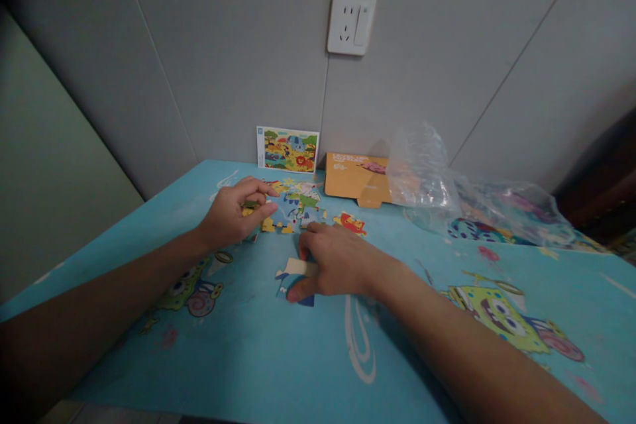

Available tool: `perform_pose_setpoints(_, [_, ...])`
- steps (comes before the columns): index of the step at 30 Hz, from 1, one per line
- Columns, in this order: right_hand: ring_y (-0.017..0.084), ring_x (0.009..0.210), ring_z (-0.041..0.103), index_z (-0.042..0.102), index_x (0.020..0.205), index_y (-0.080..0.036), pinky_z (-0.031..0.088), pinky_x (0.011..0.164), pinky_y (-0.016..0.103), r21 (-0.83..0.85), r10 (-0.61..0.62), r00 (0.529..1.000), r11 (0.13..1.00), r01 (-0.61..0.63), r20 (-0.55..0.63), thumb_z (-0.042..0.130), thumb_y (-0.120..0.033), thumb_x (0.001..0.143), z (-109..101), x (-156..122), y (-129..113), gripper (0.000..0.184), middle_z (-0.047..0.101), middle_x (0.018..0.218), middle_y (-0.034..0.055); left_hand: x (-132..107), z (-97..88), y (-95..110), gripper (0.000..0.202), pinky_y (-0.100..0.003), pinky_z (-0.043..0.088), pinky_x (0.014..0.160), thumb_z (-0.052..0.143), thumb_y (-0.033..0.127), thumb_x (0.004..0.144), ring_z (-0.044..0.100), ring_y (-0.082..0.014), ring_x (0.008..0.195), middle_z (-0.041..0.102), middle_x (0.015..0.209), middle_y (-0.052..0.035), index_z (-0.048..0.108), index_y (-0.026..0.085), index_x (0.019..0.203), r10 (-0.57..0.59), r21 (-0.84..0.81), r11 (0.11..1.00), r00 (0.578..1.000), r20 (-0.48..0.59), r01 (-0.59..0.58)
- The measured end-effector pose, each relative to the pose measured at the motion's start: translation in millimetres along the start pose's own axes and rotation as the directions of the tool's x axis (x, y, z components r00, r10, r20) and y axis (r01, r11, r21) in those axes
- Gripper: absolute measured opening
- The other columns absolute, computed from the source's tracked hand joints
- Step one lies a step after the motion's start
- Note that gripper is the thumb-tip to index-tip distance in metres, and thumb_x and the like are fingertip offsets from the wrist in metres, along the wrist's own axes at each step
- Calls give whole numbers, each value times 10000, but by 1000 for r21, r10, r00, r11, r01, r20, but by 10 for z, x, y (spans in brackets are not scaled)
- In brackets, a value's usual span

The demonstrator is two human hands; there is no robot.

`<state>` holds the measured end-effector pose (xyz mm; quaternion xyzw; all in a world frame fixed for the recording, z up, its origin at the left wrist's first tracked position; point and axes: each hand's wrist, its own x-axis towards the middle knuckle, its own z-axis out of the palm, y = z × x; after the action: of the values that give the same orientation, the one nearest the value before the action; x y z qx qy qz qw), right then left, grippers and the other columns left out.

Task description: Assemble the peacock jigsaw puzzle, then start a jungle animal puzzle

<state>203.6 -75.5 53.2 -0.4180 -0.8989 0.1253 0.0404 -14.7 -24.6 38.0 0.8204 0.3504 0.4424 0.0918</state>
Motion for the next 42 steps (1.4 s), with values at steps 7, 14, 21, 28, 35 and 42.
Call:
perform_pose_setpoints(7, [230,724,579,670,884,-182,388,580,300,-37,115,989,993,-112,96,813,-571,556,-140,-26,194,529,644,869,76,-19,-54,167,174,-377,468,838,568,290,824,623,-178,794,705,824,-41,628,192,692,172,-59,985,949,264,-162])
perform_pose_setpoints(14, [234,744,575,650,872,-180,401,599,305,-21,75,993,997,-73,90,786,-617,562,-92,-8,274,553,647,871,77,-49,-41,103,213,-395,449,866,566,289,831,628,-209,852,695,748,-26,689,210,986,155,-33,988,909,388,-154])
perform_pose_setpoints(21, [208,712,559,616,784,-189,365,598,285,-32,10,997,999,-8,71,792,-637,553,-98,2,284,534,638,791,45,-49,-51,155,170,-429,355,863,653,353,801,558,-213,797,622,577,8,729,237,899,121,96,973,820,559,-209])
perform_pose_setpoints(28, [246,877,575,659,924,-155,427,754,341,-110,1,942,993,-41,-335,602,-537,839,-25,89,433,395,645,953,122,-40,-95,198,467,-441,339,913,738,550,686,521,-264,986,663,1004,-63,703,259,1049,265,1,947,782,564,-321])
perform_pose_setpoints(35, [287,1040,575,641,1140,-126,433,920,415,-101,0,956,994,-31,-293,611,-455,854,99,158,568,437,673,1099,136,-90,-32,160,517,-454,303,976,718,560,702,514,-270,1021,646,1076,-79,680,247,1113,313,-69,932,692,651,-356])
perform_pose_setpoints(42, [281,1052,569,650,1117,-145,429,926,407,-85,16,939,995,-48,-343,643,-417,827,94,155,529,398,663,1110,130,-85,-34,174,526,-488,264,1006,691,579,716,525,-267,1019,628,1040,-81,674,243,1120,258,-6,941,708,657,-338])
